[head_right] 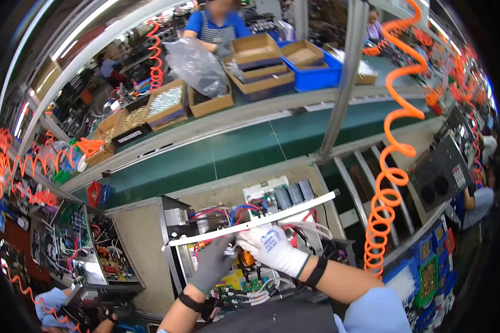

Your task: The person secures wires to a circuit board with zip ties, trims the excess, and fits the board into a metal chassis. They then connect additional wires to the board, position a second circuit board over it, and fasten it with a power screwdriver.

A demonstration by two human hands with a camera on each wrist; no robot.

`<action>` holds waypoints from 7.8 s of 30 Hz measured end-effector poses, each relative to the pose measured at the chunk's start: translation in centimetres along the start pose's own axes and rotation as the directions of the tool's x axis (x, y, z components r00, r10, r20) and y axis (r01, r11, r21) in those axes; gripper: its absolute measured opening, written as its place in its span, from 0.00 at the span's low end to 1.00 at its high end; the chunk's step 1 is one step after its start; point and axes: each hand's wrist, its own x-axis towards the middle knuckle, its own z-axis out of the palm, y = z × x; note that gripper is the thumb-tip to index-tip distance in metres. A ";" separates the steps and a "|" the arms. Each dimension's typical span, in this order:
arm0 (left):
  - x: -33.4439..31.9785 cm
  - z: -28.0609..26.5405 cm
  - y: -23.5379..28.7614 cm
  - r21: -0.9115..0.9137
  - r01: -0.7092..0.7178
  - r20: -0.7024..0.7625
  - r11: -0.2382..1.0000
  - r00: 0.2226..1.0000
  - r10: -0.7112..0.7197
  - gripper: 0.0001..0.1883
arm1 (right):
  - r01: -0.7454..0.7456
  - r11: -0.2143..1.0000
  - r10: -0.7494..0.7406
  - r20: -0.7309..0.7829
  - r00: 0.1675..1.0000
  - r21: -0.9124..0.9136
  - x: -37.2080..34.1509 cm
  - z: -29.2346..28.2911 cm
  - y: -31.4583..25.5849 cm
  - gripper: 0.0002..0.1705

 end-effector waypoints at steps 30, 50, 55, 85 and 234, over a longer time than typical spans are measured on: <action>3.8 4.4 2.5 0.283 -0.120 -0.051 0.952 0.989 0.140 0.12 | -0.506 0.832 0.487 0.138 0.862 0.226 -4.2 -3.7 3.3 0.20; -4.1 -0.2 -1.1 0.309 0.298 -0.066 0.903 0.954 -0.292 0.30 | -0.078 0.929 0.124 0.105 0.987 -0.362 -2.9 -2.8 0.3 0.24; -3.5 -1.3 1.3 0.401 0.291 -0.021 0.868 0.951 -0.310 0.38 | 0.076 0.689 0.122 0.219 0.968 -0.721 -2.3 -1.3 -0.3 0.25; -13.4 -5.9 7.3 -0.453 0.316 0.079 0.834 0.946 -0.315 0.15 | -0.379 0.716 0.243 0.300 0.922 0.586 -9.6 -4.2 -10.9 0.14; -10.8 3.2 8.5 -0.734 0.153 0.517 0.662 0.758 0.398 0.17 | -0.421 0.742 0.241 0.378 0.894 0.521 -14.2 -6.2 -8.9 0.10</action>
